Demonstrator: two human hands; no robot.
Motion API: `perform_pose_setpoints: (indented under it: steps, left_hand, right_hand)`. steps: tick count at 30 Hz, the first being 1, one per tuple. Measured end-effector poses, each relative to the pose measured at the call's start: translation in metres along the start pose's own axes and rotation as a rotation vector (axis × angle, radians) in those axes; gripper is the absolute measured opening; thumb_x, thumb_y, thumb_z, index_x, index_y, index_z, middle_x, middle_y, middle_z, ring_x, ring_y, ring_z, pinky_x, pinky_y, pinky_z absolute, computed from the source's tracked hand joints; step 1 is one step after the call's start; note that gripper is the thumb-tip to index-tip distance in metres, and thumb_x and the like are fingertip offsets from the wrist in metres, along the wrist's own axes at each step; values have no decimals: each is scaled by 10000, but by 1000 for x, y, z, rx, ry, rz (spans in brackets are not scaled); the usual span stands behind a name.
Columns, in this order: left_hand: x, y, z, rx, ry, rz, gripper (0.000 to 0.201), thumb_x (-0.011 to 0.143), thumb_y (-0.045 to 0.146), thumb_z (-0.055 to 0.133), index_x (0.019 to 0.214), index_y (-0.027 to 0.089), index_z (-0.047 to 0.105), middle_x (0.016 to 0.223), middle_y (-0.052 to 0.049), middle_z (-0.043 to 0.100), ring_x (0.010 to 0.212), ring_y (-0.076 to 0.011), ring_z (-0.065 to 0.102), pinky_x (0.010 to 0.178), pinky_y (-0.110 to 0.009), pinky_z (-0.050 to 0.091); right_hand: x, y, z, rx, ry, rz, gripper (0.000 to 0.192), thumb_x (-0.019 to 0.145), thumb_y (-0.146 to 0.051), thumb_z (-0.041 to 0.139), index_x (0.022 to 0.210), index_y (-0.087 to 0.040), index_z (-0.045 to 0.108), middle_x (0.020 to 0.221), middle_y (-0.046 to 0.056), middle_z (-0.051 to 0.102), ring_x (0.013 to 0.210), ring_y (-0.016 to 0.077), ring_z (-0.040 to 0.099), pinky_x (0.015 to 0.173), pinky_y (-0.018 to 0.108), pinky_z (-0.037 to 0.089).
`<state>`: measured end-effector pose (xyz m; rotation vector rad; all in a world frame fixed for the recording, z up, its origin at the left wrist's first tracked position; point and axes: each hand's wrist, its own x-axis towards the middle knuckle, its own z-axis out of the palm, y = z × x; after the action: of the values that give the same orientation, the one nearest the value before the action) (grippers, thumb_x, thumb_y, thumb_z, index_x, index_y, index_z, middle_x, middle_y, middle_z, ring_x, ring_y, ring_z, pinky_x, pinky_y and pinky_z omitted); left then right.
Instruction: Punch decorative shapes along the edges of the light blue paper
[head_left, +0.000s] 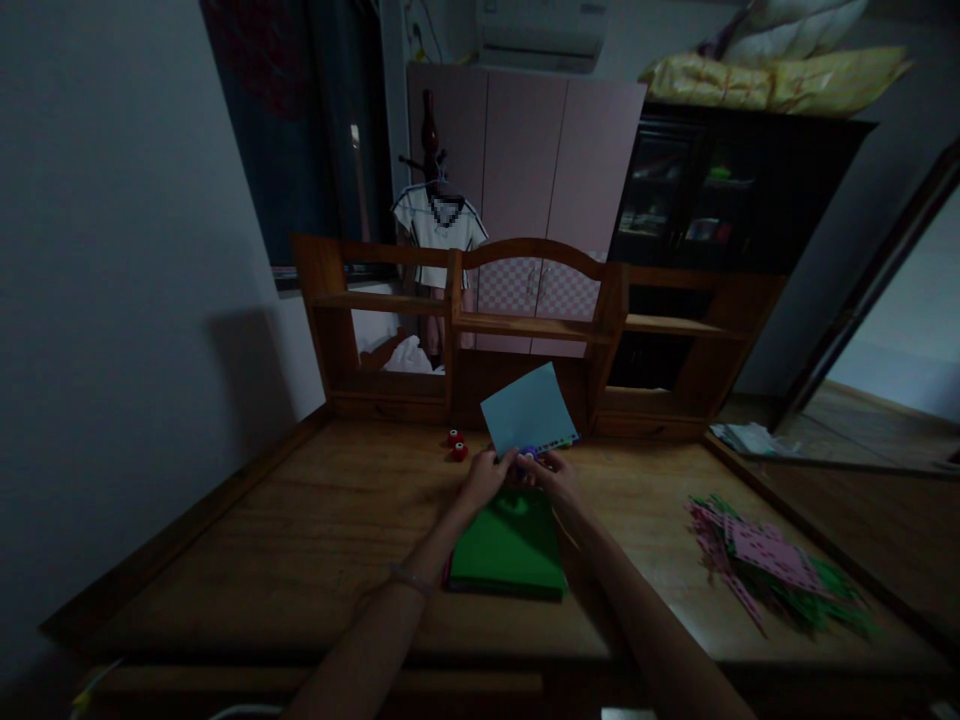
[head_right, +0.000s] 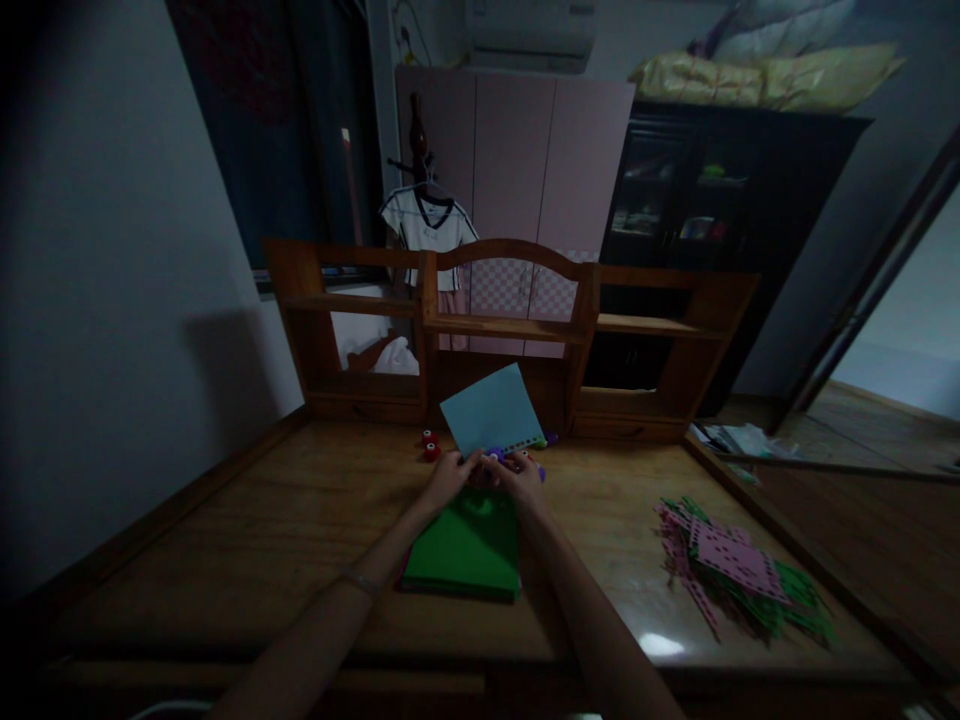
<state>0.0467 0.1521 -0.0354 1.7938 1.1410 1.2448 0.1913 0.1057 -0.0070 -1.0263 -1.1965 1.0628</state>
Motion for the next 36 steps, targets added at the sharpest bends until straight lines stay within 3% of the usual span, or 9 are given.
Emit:
perform_pose_setpoints:
  steps: [15,25,36]
  left_hand:
    - [-4,10,-4,18,3,35,461,826,514,445,735,109,646,656,-53,636,626,-162,571,574,-230,419]
    - [-4,17,-7,-17,-6,100,337,833,414,484,857,127,658,843,-75,679,783,-194,612,695,-262,458]
    - [-1,8,-5,38,27,112,341,822,420,502,878,126,666,805,-69,675,743,-186,601,715,-275,458]
  right_hand:
    - [2,4,-4,-42,8,-16,357,605,-488,735,726,-171,623,606,12,606,529,146,532,506,250,393]
    - [-2,3,-1,-59,29,-37,368,615,-517,711,709,-171,629,603,19,603,526,141,525,506,247,384]
    - [1,9,-2,-86,54,-2,390,583,-540,719,696,-176,634,609,22,615,542,154,543,531,261,410]
